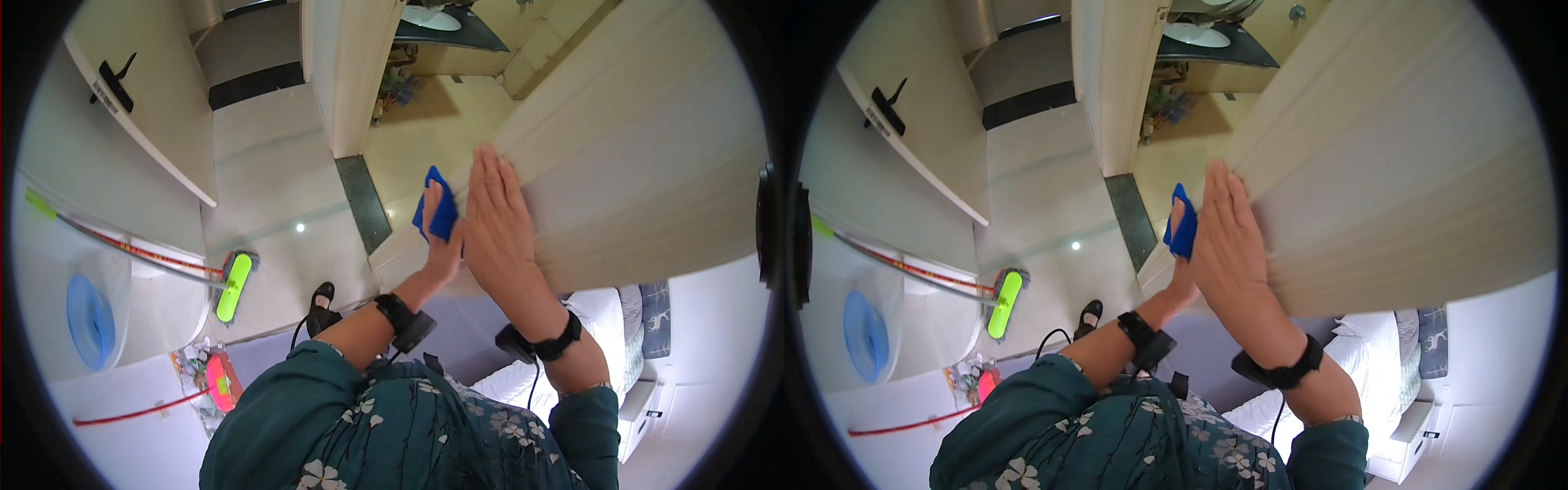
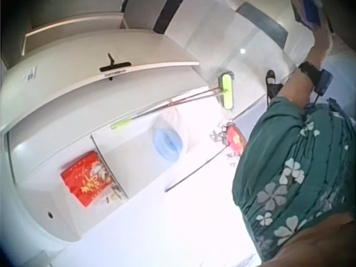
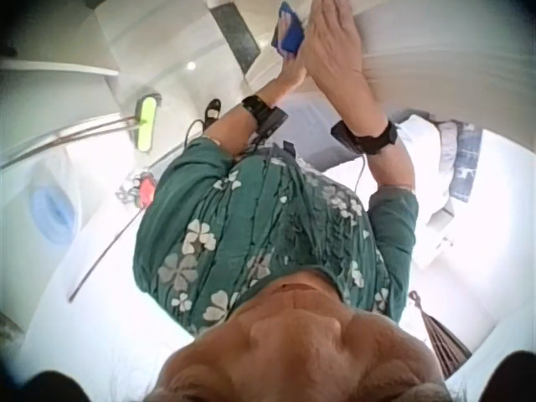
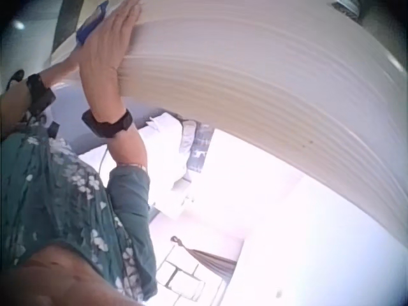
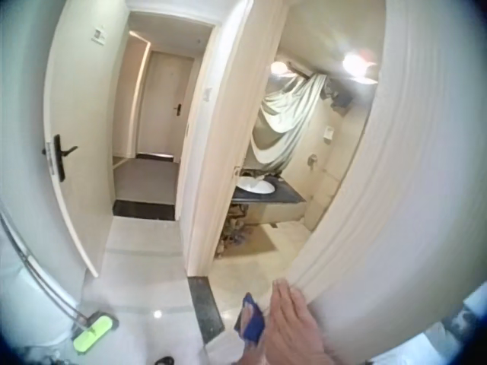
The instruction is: Cleaning a wall and door frame using a blue cloth.
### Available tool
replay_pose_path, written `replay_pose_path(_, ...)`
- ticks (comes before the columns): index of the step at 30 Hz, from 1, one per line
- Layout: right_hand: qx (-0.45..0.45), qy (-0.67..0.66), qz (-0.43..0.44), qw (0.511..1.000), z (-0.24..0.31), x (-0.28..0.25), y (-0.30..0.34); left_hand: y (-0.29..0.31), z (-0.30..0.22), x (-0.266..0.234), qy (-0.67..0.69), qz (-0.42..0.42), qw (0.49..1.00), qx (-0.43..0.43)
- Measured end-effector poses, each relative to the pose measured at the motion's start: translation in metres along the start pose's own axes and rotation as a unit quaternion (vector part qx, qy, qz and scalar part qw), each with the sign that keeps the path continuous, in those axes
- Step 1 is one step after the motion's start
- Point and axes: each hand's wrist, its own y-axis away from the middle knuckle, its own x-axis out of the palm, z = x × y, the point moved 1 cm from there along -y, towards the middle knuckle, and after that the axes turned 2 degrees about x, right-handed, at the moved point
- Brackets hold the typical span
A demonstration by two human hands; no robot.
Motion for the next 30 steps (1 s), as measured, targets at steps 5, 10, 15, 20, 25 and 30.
replay_pose_path(5, -0.08, 0.034, 0.121, 0.989, 0.016, 0.034, 0.015, 0.014, 0.002, 0.016, 0.111, -0.002, 0.987, -0.12)
replay_pose_path(10, -0.047, 0.008, 0.08, 0.996, 0.011, 0.044, 0.024, 0.018, -0.038, 0.012, 0.073, 0.043, 0.995, -0.053)
replay_pose_path(15, -0.095, 0.025, 0.102, 0.99, 0.025, 0.041, 0.02, 0.031, 0.011, 0.0, -0.096, 0.048, 0.994, 0.017)
replay_pose_path(20, -0.11, 0.015, 0.11, 0.988, 0.042, 0.062, 0.016, 0.053, 0.059, -0.01, 0.02, 0.022, 0.978, -0.205)
replay_pose_path(25, -0.039, -0.131, 0.065, 0.988, 0.055, 0.095, 0.025, 0.059, 0.016, -0.005, 0.009, 0.151, 0.975, -0.162)
replay_pose_path(30, -0.034, -0.163, 0.094, 0.982, 0.07, 0.1, 0.016, 0.068, 0.043, -0.011, -0.034, 0.158, 0.977, -0.136)
